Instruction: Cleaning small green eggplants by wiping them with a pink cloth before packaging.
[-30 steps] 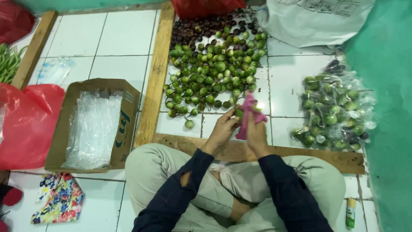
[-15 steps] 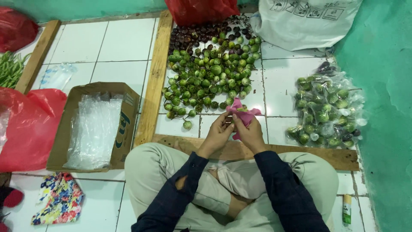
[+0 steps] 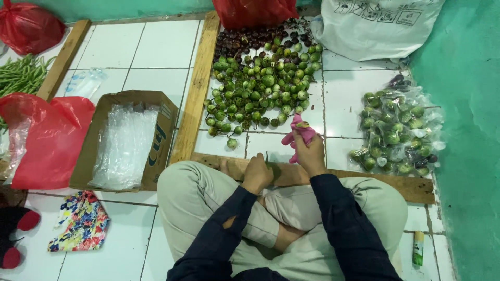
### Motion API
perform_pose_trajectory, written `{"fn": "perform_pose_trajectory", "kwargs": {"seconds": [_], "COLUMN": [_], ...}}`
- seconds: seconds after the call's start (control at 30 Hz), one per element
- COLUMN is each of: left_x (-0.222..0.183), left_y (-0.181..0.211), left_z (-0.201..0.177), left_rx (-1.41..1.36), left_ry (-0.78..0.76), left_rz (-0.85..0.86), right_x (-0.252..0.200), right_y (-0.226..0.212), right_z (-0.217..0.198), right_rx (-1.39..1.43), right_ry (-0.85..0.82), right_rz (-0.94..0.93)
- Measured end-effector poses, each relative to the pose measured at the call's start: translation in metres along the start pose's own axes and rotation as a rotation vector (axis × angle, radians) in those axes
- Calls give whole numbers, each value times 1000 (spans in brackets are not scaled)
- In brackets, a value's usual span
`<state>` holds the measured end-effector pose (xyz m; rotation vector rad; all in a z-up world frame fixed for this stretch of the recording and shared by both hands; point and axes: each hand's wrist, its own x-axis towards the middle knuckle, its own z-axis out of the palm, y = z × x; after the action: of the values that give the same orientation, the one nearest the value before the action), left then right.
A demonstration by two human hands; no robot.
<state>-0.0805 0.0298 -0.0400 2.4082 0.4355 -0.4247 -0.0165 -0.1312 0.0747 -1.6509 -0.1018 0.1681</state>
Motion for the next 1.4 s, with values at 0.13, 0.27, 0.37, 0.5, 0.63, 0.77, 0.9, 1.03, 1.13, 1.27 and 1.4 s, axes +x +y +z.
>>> {"fn": "perform_pose_trajectory", "kwargs": {"seconds": [0.13,0.27,0.37,0.5,0.63,0.77,0.9,1.03,1.13,1.27,1.4], "left_x": [33,18,5,-17,-7,-5,1,7,67,110,132], "left_y": [-29,-15,0,19,13,11,18,39,4,-31,-54], "left_z": [37,22,4,-17,-9,-8,-20,-80,-94,-105,-95], "left_rx": [69,99,167,154,218,273,336,276,402,420,302], "left_ry": [-8,12,-11,-48,-46,-56,-57,-64,-7,40,114], "left_rz": [12,16,-4,-28,-31,-37,6,32,11,48,49], "right_x": [6,2,6,0,-6,-6,-2,-1,-4,-1,4], "right_y": [23,22,26,11,-3,5,8,19,3,8,15], "right_z": [-9,-10,-11,-7,-3,-2,-1,-5,-1,1,2], "right_rx": [-53,-157,-182,-207,-211,-250,-267,-283,-297,-313,-298], "right_ry": [22,42,43,48,50,47,30,12,2,-7,-26], "right_rz": [30,66,71,87,99,121,137,138,118,148,170]}}
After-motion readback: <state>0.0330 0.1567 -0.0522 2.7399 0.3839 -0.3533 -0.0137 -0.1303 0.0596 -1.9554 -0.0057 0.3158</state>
